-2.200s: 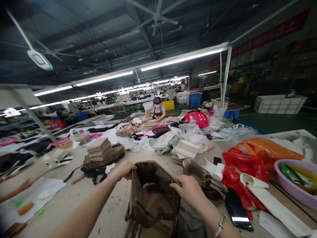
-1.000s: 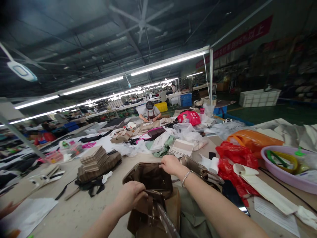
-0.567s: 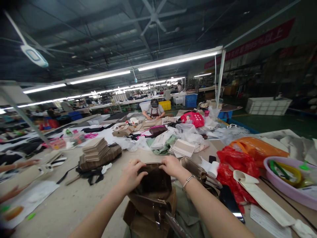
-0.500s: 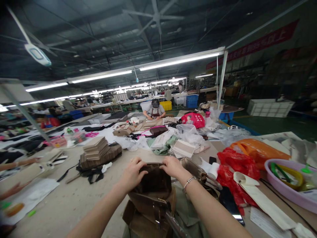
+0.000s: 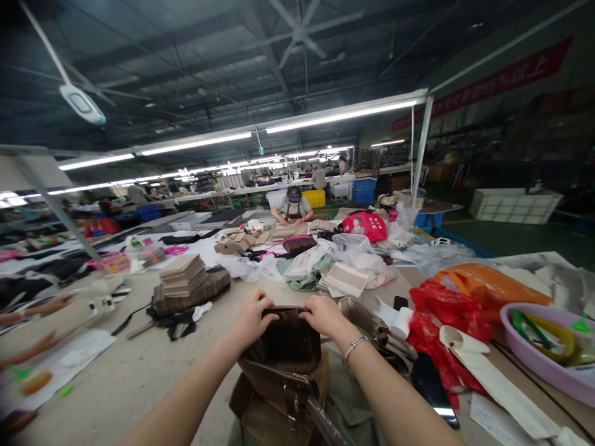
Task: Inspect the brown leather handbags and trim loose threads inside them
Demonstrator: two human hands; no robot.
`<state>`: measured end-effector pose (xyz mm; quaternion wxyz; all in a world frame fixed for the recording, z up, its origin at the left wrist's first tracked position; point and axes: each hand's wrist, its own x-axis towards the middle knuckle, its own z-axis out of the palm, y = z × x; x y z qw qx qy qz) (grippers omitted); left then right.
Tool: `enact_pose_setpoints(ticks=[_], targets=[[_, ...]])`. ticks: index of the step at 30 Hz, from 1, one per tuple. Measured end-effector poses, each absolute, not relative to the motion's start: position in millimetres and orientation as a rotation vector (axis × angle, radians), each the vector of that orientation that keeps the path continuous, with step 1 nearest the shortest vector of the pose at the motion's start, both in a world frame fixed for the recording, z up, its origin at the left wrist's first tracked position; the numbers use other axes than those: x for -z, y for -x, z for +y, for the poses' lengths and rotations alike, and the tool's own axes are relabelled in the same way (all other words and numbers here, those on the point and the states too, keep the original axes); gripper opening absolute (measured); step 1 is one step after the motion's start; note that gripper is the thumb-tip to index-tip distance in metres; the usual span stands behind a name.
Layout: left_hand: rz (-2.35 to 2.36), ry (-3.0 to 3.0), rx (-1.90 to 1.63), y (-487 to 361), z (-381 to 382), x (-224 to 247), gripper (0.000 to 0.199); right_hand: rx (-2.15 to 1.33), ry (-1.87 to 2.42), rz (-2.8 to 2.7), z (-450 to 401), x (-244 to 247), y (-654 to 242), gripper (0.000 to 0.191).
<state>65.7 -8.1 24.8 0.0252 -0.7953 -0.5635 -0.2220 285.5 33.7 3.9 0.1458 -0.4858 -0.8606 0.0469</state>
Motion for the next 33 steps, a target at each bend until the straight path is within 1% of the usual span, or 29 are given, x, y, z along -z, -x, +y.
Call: enact_pose_setpoints(ticks=[4,8,11,16,19,22,25,28,30,33], targets=[[-1.709,2.553,0.674,-63.2,-4.9,-27.0,0.017,-0.145,1.385,-2.480,36.2,-1.9,-285.1,0.025],[-1.761,2.609,0.594,-63.4,-3.5,-26.4,0.011,-0.146,1.360,-2.481,38.2,0.2,-284.8,0.025],[-1.834,2.633,0.541,-64.2,-1.1,-24.3,0.015,-0.153,1.327,-2.491,38.5,2.3,-285.1,0.027],[-1.924,2.578,0.519,-65.1,5.9,-19.4,0.017,-0.177,1.299,-2.491,39.3,6.1,-287.0,0.028],[-1.941,2.559,0.507,-63.8,8.7,-18.2,0.018,-0.281,1.242,-2.470,40.9,7.6,-289.5,0.030],[-1.951,2.543,0.497,-61.6,9.2,-18.7,0.019,-0.461,1.146,-2.427,42.6,7.7,-292.0,0.026],[-1.958,2.533,0.491,-60.5,8.5,-18.6,0.019,-0.626,1.065,-2.386,43.4,5.1,-292.6,0.045],[-1.959,2.530,0.486,-61.6,8.4,-16.8,0.020,-0.790,0.939,-2.374,43.8,1.6,-289.2,0.052],[-1.955,2.529,0.486,-62.9,8.8,-15.2,0.021,-0.805,0.910,-2.345,44.6,1.0,-284.6,0.050],[-1.955,2.519,0.486,-64.5,9.2,-13.4,0.021,-0.688,0.959,-2.333,46.3,4.6,-276.3,0.032]])
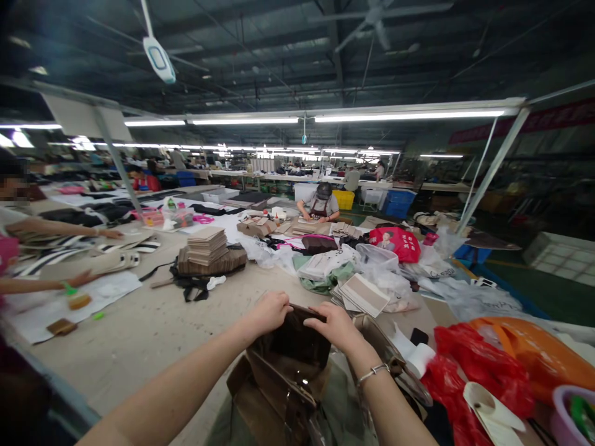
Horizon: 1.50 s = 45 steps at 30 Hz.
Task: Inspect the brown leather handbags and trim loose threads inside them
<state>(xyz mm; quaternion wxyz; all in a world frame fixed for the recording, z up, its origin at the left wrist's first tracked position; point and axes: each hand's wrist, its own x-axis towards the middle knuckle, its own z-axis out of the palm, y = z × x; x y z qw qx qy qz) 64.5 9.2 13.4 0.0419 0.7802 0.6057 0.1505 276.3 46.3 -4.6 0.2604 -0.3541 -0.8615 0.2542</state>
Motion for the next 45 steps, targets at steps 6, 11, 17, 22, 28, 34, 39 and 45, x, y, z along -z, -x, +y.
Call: enact_pose_setpoints(ticks=[6,11,17,22,28,34,39,45], targets=[[1.863,-2.387,-0.462,-66.8,8.3,-11.5,0.020,-0.403,0.994,-2.385,46.4,14.3,-266.8,0.027],[1.870,-2.376,-0.462,-67.9,8.6,-11.8,0.020,-0.291,1.048,-2.449,44.0,10.7,-266.8,0.035],[1.861,-2.354,-0.478,-68.2,6.6,-12.6,0.020,-0.268,1.154,-2.586,38.0,-4.2,-263.5,0.041],[1.852,-2.329,-0.524,-65.6,6.1,-11.5,0.021,-0.073,1.196,-2.647,38.4,-9.2,-245.1,0.028],[1.731,-2.330,-0.553,-49.6,-2.2,-17.2,0.017,0.071,1.275,-2.655,37.9,-8.7,-235.6,0.028],[1.753,-2.286,-0.580,-35.5,-5.2,-21.4,0.015,0.051,1.346,-2.609,35.2,-11.0,-237.4,0.030],[1.795,-2.267,-0.578,-33.4,-0.7,-19.3,0.014,0.050,1.362,-2.603,32.8,-11.9,-236.0,0.028],[1.871,-2.251,-0.603,-36.3,2.7,-13.4,0.018,0.046,1.337,-2.598,27.5,-9.6,-236.5,0.029]])
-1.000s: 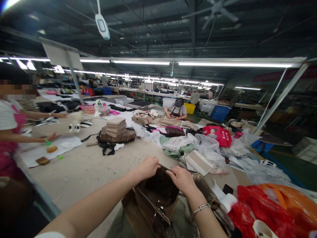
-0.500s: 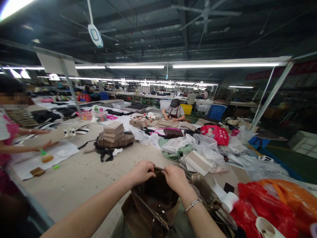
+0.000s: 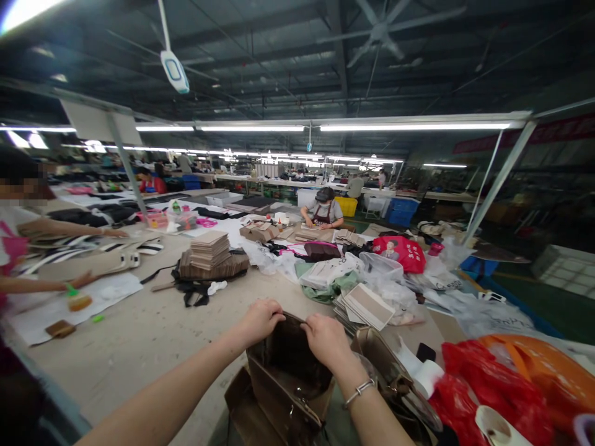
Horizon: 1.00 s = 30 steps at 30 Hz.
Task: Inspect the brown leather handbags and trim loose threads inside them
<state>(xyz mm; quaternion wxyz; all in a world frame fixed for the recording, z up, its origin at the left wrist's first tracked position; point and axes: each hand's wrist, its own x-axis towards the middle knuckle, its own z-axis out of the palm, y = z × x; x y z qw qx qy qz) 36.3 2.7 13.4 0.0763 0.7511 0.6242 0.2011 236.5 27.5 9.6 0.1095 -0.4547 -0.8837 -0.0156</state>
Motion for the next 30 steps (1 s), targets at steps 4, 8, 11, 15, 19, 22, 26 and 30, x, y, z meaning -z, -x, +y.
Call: enact_pose_setpoints(ticks=[4,8,11,15,19,22,26,30], targets=[[1.923,-2.236,-0.607,-37.5,2.3,-10.9,0.017,0.065,1.329,-2.605,26.4,-9.2,-234.4,0.028],[1.980,-2.208,-0.594,-39.2,3.2,-9.2,0.018,0.068,1.347,-2.615,25.6,-10.6,-232.4,0.029],[1.998,-2.199,-0.591,-41.0,4.0,-9.0,0.019,0.076,1.346,-2.624,23.2,-10.6,-232.2,0.032],[2.014,-2.184,-0.600,-43.5,3.5,-8.6,0.019,0.108,1.312,-2.630,18.3,-10.0,-234.4,0.038],[2.026,-2.163,-0.624,-43.7,2.6,-7.0,0.016,0.050,1.284,-2.673,15.8,-16.1,-234.6,0.041],[2.036,-2.143,-0.641,-40.4,1.1,-9.0,0.016,0.063,1.292,-2.687,16.7,-24.2,-227.3,0.043],[2.080,-2.115,-0.706,-36.8,-12.6,-20.9,0.019,0.165,1.355,-2.754,20.6,-29.9,-211.5,0.032],[2.018,-2.086,-0.703,-41.1,-42.8,-28.8,0.048,0.160,1.315,-2.782,26.7,-30.7,-204.1,0.031]])
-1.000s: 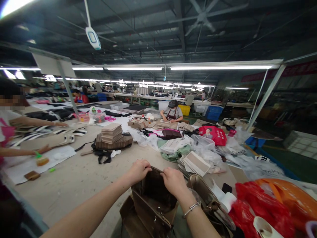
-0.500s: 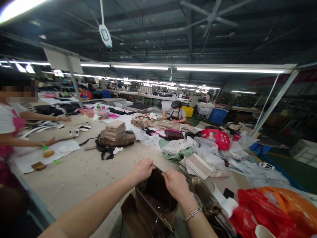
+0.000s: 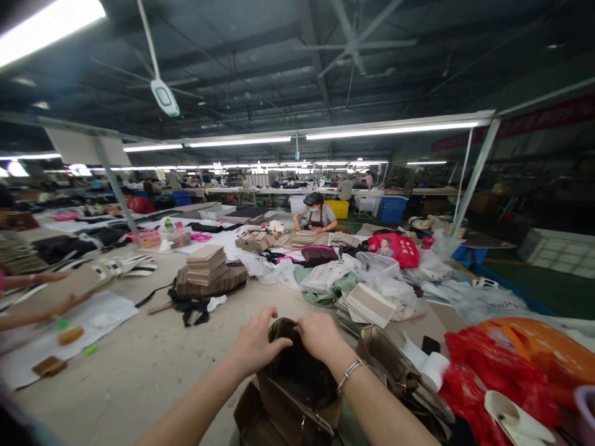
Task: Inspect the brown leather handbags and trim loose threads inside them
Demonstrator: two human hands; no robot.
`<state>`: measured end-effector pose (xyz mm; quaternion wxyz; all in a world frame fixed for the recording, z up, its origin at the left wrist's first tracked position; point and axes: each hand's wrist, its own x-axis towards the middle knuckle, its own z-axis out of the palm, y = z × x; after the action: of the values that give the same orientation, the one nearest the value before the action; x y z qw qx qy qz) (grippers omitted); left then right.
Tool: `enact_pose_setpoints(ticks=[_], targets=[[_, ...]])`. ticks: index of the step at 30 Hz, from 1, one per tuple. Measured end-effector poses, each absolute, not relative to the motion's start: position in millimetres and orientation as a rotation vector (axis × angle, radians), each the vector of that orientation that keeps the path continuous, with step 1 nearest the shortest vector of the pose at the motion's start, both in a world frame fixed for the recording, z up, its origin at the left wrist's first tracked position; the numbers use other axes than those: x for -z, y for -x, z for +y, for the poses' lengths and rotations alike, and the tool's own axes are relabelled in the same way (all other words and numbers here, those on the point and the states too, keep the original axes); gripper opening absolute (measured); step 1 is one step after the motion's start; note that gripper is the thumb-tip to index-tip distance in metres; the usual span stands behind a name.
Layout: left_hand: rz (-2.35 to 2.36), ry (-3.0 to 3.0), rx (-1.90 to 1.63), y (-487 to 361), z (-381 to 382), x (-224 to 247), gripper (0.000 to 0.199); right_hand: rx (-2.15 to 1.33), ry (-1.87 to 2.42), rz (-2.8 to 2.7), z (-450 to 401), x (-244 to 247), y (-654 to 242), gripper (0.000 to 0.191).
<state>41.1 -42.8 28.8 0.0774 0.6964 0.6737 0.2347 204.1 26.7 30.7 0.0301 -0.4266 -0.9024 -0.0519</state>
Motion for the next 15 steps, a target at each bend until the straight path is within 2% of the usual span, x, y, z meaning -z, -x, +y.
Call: enact_pose_setpoints(ticks=[3,8,15], targets=[[1.938,-2.051,-0.568,-37.7,-56.9,-24.4,0.058,0.105,1.333,-2.752,30.5,-31.6,-206.3,0.033],[2.005,-1.993,-0.488,-6.3,-35.9,-25.8,0.058,0.020,1.385,-2.698,26.5,-30.9,-214.1,0.037],[1.825,-2.264,-0.498,-14.0,-15.0,-41.9,0.034,-0.005,1.490,-2.592,7.4,-23.2,-225.1,0.036]])
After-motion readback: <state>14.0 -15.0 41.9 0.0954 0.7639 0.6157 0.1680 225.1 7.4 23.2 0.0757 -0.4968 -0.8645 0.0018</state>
